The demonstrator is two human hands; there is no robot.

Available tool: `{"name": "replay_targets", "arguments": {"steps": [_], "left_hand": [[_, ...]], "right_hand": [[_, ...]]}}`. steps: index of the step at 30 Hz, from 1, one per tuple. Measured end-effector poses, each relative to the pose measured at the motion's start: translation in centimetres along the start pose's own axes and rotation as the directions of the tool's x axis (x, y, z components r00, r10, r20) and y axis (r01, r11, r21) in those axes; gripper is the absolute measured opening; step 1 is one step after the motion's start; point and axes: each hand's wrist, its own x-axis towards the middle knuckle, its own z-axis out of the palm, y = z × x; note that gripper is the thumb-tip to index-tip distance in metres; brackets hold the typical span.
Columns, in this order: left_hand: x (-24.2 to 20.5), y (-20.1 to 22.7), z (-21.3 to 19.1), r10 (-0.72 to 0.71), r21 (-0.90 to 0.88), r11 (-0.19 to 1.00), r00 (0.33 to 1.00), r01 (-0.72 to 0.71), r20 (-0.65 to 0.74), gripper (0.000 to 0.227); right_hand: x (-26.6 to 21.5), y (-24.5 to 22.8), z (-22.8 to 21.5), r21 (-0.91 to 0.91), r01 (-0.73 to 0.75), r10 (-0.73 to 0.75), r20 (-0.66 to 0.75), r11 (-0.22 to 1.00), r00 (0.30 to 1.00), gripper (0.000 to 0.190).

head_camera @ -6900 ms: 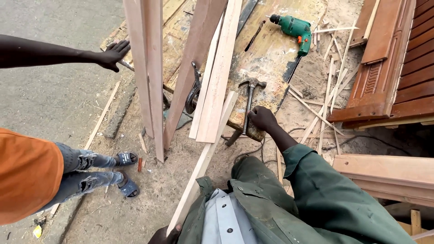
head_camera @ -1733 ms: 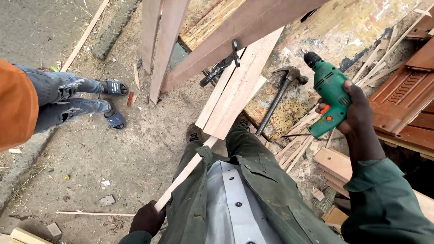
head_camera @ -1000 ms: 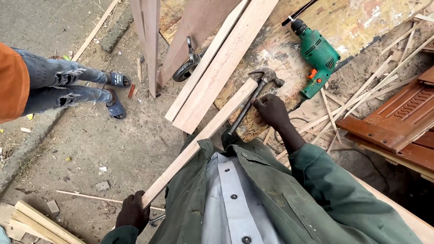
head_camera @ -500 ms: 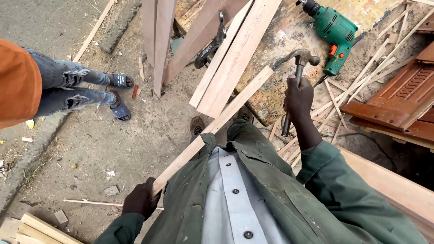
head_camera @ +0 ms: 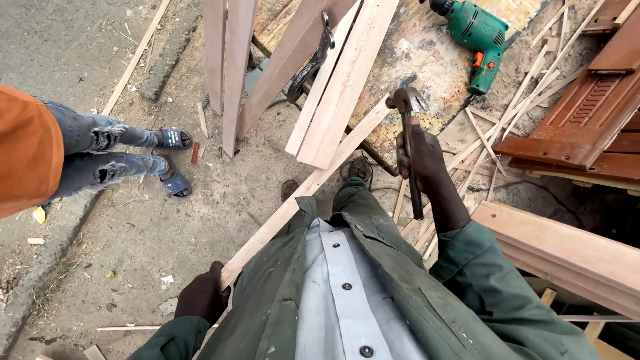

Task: The person is performing various woodworking tasks including hammering nails, using a power drill, and measuring wood planks with a tape measure.

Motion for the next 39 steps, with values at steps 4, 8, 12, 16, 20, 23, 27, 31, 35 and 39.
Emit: {"name": "replay_targets", "arguments": {"steps": [4,8,12,16,20,23,27,31,35,39], "left_hand": [[-0.9,0.0,-0.6,-0.024,0.024,0.999,0.999,0.025,-0.041,0.031],[-2.6,0.2,-1.7,-0.027,0.081,0.996,0.999,0.031,-0.042,0.035],[-3.0,0.6,-1.8,-0.037,0.103,0.994,0.998,0.042,-0.047,0.039],[-3.3,0.3,-1.3,-0.02,0.106,0.994,0.998,0.026,-0.054,0.033],[-3.0,0.9,-1.8,-0.051,0.105,0.993,0.996,0.058,-0.072,0.026],[-3.6,1.2,-1.5,-0.062,0.085,0.994,0.997,0.065,-0.039,0.03],[-3.6,0.9,-1.0,-0.046,0.081,0.995,0.997,0.051,-0.057,0.029],[-3.5,1.4,-1.2,-0.061,0.08,0.995,0.997,0.064,-0.042,0.028],[-3.5,1.4,-1.3,-0.069,0.067,0.995,0.997,0.07,-0.026,0.03],[-3.5,1.8,-2.7,-0.078,0.062,0.995,0.995,0.075,0.061,0.027]], "right_hand": [[0.6,0.5,0.8,-0.194,0.048,-0.062,-0.066,0.98,0.996,0.04],[-1.5,-1.3,2.3,-0.016,0.409,-0.408,-0.129,0.912,0.904,0.04],[1.4,5.0,2.2,-0.37,0.186,-0.264,-0.172,0.91,0.949,0.052],[2.7,3.8,1.9,-0.528,0.122,-0.277,-0.224,0.84,0.934,0.048],[0.4,-1.7,1.8,-0.041,0.394,-0.392,-0.236,0.918,0.889,0.043],[0.1,1.4,1.7,-0.008,0.528,-0.507,-0.294,0.849,0.811,0.044],[2.7,6.0,1.6,-0.479,0.127,-0.26,-0.222,0.868,0.94,0.053],[0.5,0.4,1.6,-0.217,0.241,-0.294,-0.262,0.946,0.919,0.047],[0.2,3.1,1.6,-0.179,0.481,-0.513,-0.305,0.858,0.802,0.043],[0.8,2.8,2.2,-0.314,0.039,-0.104,-0.193,0.949,0.976,0.051]]}}
